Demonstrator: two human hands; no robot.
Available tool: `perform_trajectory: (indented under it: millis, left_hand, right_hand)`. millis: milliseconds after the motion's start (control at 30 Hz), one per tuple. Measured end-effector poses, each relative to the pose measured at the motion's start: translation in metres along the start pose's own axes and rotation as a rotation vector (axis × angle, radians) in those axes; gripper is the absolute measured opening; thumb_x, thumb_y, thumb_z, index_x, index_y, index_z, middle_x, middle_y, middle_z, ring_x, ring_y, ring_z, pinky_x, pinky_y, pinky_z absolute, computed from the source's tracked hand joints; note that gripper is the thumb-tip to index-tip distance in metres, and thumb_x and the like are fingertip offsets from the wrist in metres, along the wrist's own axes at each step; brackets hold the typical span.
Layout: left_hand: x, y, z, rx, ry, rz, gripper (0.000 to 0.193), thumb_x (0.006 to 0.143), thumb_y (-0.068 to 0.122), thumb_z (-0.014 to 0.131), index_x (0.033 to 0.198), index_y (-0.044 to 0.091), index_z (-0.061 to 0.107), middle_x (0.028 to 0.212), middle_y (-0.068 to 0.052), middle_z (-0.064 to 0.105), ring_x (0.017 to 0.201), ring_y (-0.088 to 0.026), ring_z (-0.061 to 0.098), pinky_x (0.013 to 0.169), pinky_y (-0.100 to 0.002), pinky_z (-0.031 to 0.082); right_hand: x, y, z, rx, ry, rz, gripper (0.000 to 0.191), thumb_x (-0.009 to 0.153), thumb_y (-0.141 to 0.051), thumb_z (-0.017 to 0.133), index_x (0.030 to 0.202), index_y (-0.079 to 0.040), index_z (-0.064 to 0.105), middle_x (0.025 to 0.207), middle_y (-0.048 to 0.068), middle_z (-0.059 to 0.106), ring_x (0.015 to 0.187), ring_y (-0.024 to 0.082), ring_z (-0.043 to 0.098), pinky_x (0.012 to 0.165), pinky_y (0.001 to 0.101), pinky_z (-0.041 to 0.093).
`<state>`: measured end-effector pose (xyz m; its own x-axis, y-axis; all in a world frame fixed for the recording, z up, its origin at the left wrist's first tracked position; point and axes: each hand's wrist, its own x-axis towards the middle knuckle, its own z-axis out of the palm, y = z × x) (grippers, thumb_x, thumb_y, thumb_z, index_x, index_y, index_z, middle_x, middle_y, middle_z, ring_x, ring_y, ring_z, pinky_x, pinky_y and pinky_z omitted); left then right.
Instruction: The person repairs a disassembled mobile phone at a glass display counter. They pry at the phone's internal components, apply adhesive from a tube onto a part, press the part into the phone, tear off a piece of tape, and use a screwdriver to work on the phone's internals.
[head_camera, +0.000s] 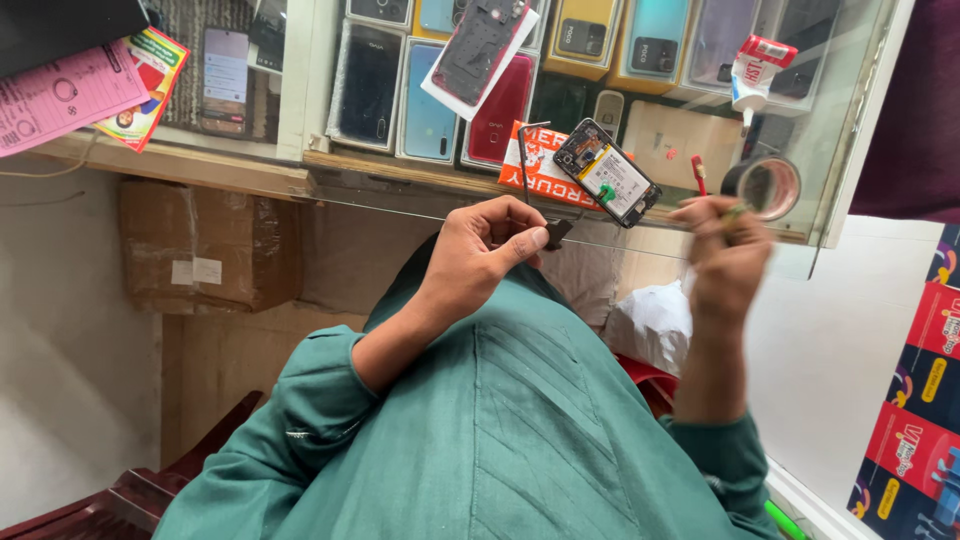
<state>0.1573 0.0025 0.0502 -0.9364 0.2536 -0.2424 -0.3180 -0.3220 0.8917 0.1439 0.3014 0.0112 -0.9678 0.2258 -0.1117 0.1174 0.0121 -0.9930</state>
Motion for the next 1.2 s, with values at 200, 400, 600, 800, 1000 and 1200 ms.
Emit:
perform_trajectory:
  millis: [200, 400, 600, 800, 1000, 1200]
  left_hand:
    - [0.001, 0.001, 0.015, 0.052, -0.029, 0.028, 0.012, 0.099, 0.008, 0.069, 0.106, -0.002, 0.07, 0.093, -0.003, 0.073, 0.082, -0.008, 0.068, 0.076, -0.024, 0.057]
    - [-0.003, -0.005, 0.014, 0.083, -0.043, 0.043, 0.019, 0.1, 0.009, 0.067, 0.113, -0.003, 0.073, 0.097, -0.006, 0.076, 0.084, -0.01, 0.071, 0.076, -0.024, 0.058]
    - [-0.001, -0.003, 0.015, 0.028, 0.059, 0.031, 0.028, 0.103, 0.016, 0.068, 0.12, -0.004, 0.076, 0.103, -0.011, 0.078, 0.094, -0.014, 0.073, 0.08, -0.027, 0.055]
    - [-0.007, 0.024, 0.014, 0.535, 0.169, 0.38, 0.05, 0.087, 0.025, 0.077, 0.128, 0.001, 0.064, 0.129, -0.011, 0.069, 0.111, -0.019, 0.07, 0.089, -0.032, 0.057]
    - [0.0, 0.038, 0.024, 0.538, -0.031, 0.16, 0.029, 0.089, 0.022, 0.077, 0.112, 0.004, 0.077, 0.105, -0.006, 0.08, 0.095, -0.014, 0.076, 0.087, -0.032, 0.058]
    - [-0.001, 0.03, 0.032, 0.337, 0.012, 0.195, 0.015, 0.095, 0.009, 0.073, 0.108, 0.003, 0.079, 0.095, -0.006, 0.081, 0.089, -0.008, 0.076, 0.082, -0.025, 0.062]
  right_hand:
    - [-0.04, -0.063, 0.064, -0.033, -0.366, 0.01, 0.019, 0.094, -0.007, 0.074, 0.111, 0.0, 0.071, 0.103, 0.003, 0.071, 0.074, 0.001, 0.052, 0.066, 0.0171, 0.042]
    - [-0.03, -0.076, 0.077, -0.097, -0.412, -0.112, 0.007, 0.095, -0.001, 0.075, 0.095, 0.003, 0.07, 0.097, 0.004, 0.067, 0.09, 0.009, 0.062, 0.082, 0.0236, 0.051]
    - [-0.036, -0.068, 0.085, -0.274, -0.349, -0.237, 0.008, 0.094, 0.0, 0.077, 0.095, 0.004, 0.07, 0.094, 0.005, 0.065, 0.086, 0.01, 0.059, 0.077, 0.0245, 0.048]
    - [-0.035, -0.071, 0.082, -0.282, -0.359, -0.226, 0.01, 0.096, -0.003, 0.077, 0.095, 0.004, 0.07, 0.092, 0.004, 0.065, 0.082, 0.008, 0.057, 0.074, 0.0235, 0.048]
    - [-0.029, -0.075, 0.077, -0.312, -0.427, -0.221, 0.011, 0.097, -0.006, 0.076, 0.098, 0.004, 0.072, 0.091, 0.004, 0.066, 0.082, 0.009, 0.058, 0.073, 0.0237, 0.048]
    - [-0.034, -0.081, 0.073, -0.345, -0.378, -0.227, 0.011, 0.097, -0.008, 0.076, 0.099, 0.003, 0.074, 0.091, 0.004, 0.066, 0.08, 0.008, 0.059, 0.07, 0.0232, 0.047]
